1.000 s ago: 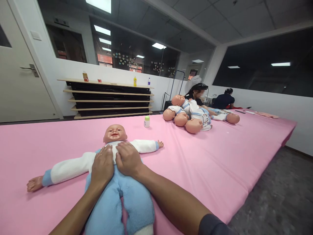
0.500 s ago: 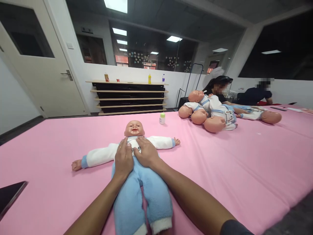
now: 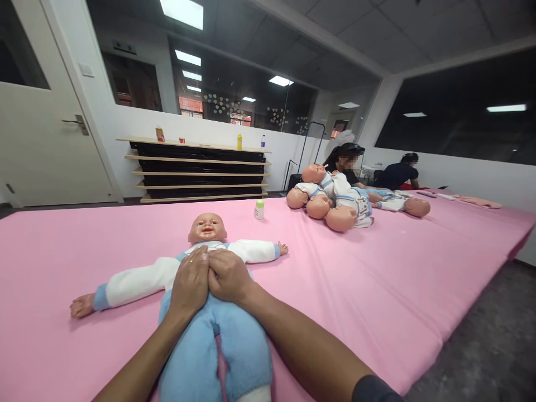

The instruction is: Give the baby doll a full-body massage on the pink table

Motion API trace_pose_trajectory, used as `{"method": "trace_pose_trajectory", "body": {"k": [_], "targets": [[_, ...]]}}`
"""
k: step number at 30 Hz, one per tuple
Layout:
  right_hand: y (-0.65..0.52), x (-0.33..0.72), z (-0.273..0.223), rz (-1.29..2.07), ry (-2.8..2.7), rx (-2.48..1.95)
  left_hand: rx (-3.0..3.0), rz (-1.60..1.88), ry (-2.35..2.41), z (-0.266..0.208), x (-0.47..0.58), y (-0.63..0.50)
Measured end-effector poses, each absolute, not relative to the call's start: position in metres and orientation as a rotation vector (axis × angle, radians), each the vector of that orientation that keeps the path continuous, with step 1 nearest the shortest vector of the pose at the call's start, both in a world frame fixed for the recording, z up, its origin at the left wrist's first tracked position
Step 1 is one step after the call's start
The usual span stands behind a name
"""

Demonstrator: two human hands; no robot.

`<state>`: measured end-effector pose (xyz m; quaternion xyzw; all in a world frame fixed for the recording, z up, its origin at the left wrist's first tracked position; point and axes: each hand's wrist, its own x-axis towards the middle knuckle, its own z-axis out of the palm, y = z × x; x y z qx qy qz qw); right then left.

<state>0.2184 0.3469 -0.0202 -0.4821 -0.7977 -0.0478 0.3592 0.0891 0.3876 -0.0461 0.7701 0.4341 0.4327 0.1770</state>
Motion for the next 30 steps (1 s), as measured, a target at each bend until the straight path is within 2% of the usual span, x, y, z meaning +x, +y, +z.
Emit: {"method": "trace_pose_trajectory", "body": {"k": [3,12,19,25,30], "targets": [[0.349,0.218,-0.019,-0.095,-2.12,-1.188,2.113,1.228,1.287,-0.046,0.087,0.386],[0.354,0.218,-0.026,-0.004,-1.845,-1.566,2.139,1.378,1.205,-0.04,0.085,0.373],[0.353,0.217,-0.028,-0.007,-1.667,-1.71,2.118,1.26,1.218,-0.037,0.086,0.373],[0.348,0.217,-0.025,-0.182,-1.873,-1.363,2.04,1.224,1.293,-0.04,0.089,0.381],[0.35,0.219,-0.023,-0.07,-2.076,-1.164,1.915,1.256,1.309,-0.038,0.088,0.379]]}}
